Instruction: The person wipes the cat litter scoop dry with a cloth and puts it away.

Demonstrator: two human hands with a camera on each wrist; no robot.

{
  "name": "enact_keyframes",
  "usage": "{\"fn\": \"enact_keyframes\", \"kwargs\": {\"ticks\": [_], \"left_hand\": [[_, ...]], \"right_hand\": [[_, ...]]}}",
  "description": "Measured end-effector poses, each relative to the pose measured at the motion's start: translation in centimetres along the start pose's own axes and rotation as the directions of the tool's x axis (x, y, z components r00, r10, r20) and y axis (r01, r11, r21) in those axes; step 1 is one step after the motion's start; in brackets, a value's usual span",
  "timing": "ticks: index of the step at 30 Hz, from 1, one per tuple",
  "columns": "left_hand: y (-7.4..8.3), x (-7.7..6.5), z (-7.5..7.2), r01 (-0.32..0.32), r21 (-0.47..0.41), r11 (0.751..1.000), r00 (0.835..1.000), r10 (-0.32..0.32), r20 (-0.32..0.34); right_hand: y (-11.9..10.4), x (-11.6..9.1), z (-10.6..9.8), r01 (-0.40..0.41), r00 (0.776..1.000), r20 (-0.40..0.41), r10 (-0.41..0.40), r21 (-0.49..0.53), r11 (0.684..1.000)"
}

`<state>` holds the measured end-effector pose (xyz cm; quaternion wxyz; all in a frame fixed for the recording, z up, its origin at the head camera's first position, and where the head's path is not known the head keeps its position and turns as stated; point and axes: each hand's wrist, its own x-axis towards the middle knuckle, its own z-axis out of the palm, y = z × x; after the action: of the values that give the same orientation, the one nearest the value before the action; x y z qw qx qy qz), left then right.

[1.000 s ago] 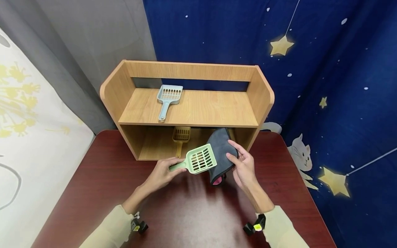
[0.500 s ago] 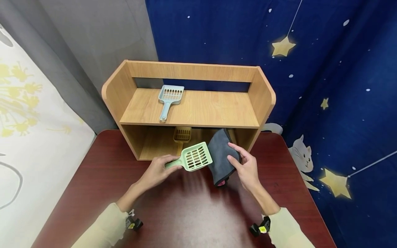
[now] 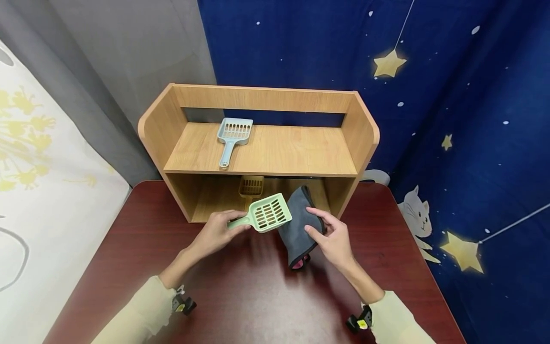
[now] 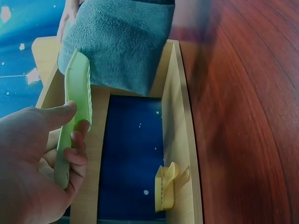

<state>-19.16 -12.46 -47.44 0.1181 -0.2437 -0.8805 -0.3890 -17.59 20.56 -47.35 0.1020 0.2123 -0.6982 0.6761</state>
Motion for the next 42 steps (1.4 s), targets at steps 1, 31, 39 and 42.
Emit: {"fn": "enact_keyframes", "kwargs": {"ticks": [1, 31, 39, 42], "left_hand": [[0.0, 0.1, 0.1, 0.003, 0.000, 1.000, 1.000, -0.003, -0.001], [1.9, 0.2, 1.5, 0.077, -0.005, 0.997, 0.996, -0.077, -0.042], [2.1, 0.3, 1.5, 0.082, -0.024, 0.996, 0.996, -0.082, -0.040], [2.4, 0.6, 1.9, 0.089, -0.019, 0.996, 0.995, -0.090, -0.045]], "right_hand": [[0.0, -0.1, 0.2, 0.004, 1.000, 0.004, -0.004, 0.006, 1.000], [0.1, 0.3, 3.5, 0.021, 0.987, -0.159, -0.009, 0.077, 0.997], [-0.2, 0.5, 3.3, 0.019, 0.994, -0.111, -0.013, 0.060, 0.998], [-0.1, 0.2, 4.5, 0.013, 0.997, -0.075, -0.008, 0.068, 0.998]]}}
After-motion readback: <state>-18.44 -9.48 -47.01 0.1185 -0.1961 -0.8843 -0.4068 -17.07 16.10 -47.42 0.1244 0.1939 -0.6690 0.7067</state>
